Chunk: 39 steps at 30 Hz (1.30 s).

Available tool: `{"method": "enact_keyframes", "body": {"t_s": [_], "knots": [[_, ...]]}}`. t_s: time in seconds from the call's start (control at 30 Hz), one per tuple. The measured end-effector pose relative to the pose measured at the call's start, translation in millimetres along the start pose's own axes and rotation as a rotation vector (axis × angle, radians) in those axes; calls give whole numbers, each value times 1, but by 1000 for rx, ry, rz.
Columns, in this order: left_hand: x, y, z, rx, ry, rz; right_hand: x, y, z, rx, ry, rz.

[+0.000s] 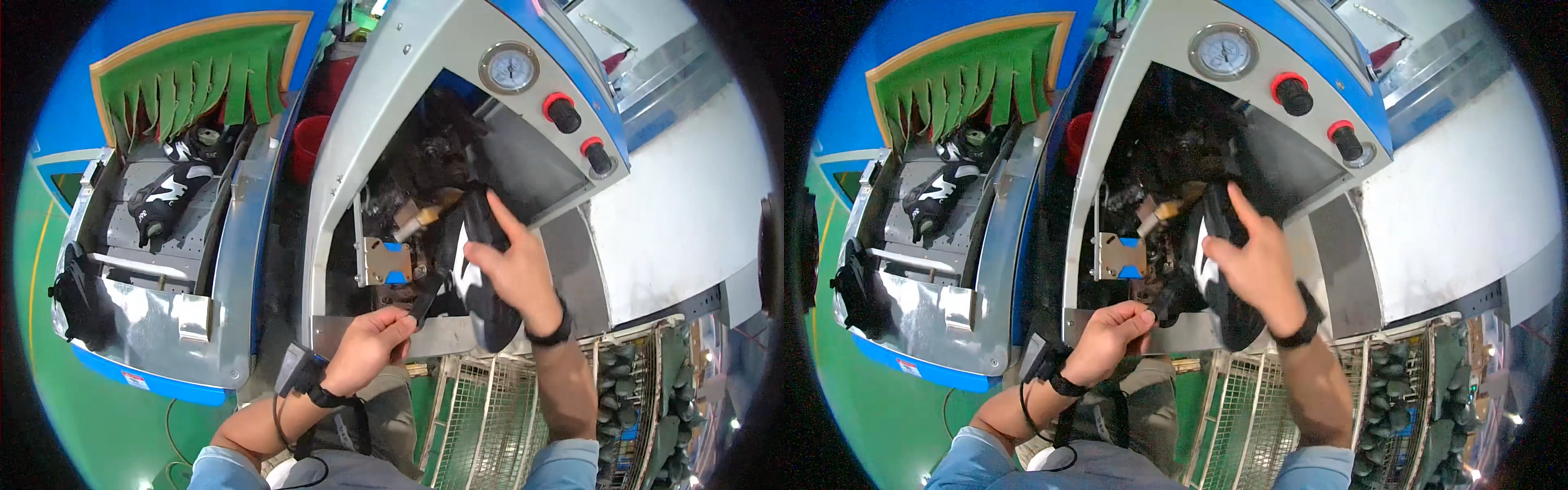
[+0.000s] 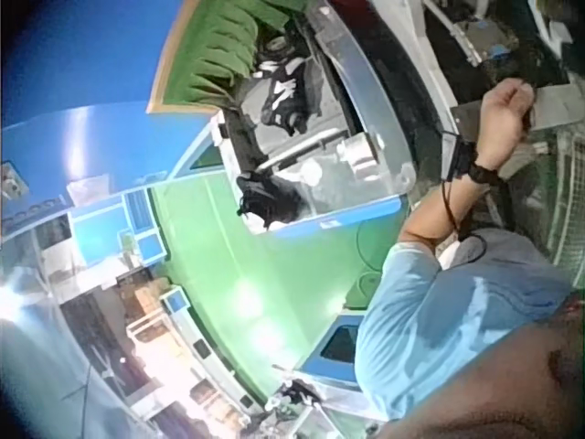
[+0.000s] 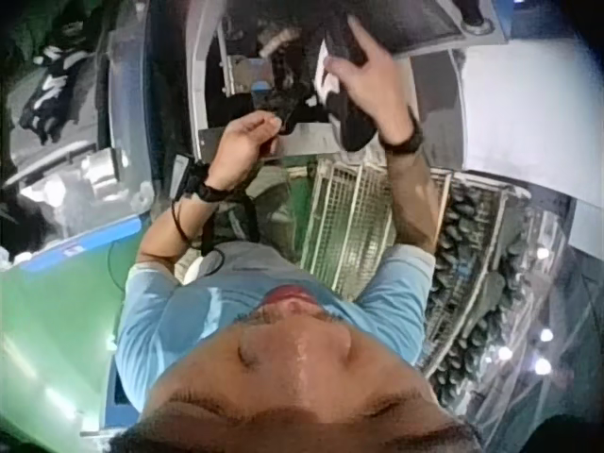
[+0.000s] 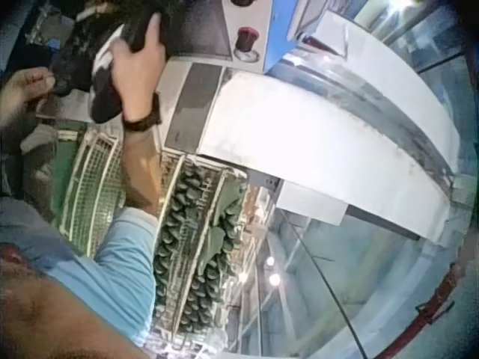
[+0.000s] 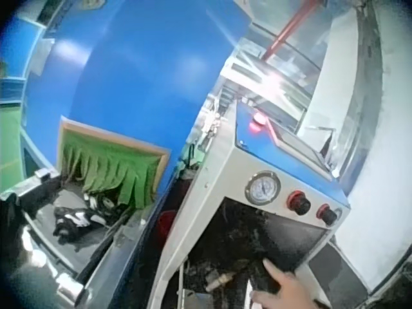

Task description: The person repeatedly picks up black sneakers from a metal tray, places them into a blue and white shoe-cleaning machine, operates the machine, removes the shoes, and returns them to the tray. This cycle is performed multiple times with different pairs of shoes.

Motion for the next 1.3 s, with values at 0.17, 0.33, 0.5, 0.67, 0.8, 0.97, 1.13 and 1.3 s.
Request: {"method": "enact_keyframes", "body": {"t_s": [0.17, 0.33, 0.5, 0.67, 0.8, 0.97, 1.13, 1.3], "knots": [[8, -14, 11, 62, 33, 61, 44, -12, -12, 161, 146, 83], [26, -31, -1, -182, 20, 39, 115, -13, -41, -67, 213, 23], [80, -43, 2, 70, -201, 118, 181, 15, -63, -1260, -7, -259], [88, -51, -12, -27, -47, -111, 239, -1, -98, -1837, -123, -317], [91, -52, -21, -399, -42, -286, 258, 13, -130, -1971, -82, -430], [88, -45, -11, -535, -55, -189, 237, 36, -101, -1663, 107, -445], [83, -59, -29, -428, -133, -77, 168, 14, -16, -1062, 141, -304], [34, -36, -41, -227, -157, -27, 104, -9, 32, -693, 28, -187]]}}
Point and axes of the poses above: each hand's wrist, its own x-axis away from the middle knuckle, its own z-axis out of the back of the hand, y = z × x, the point moved 3 cm from there along -x, towards the middle knuckle, and after that the axes turned 11 degrees about x, right-handed, at the moved point
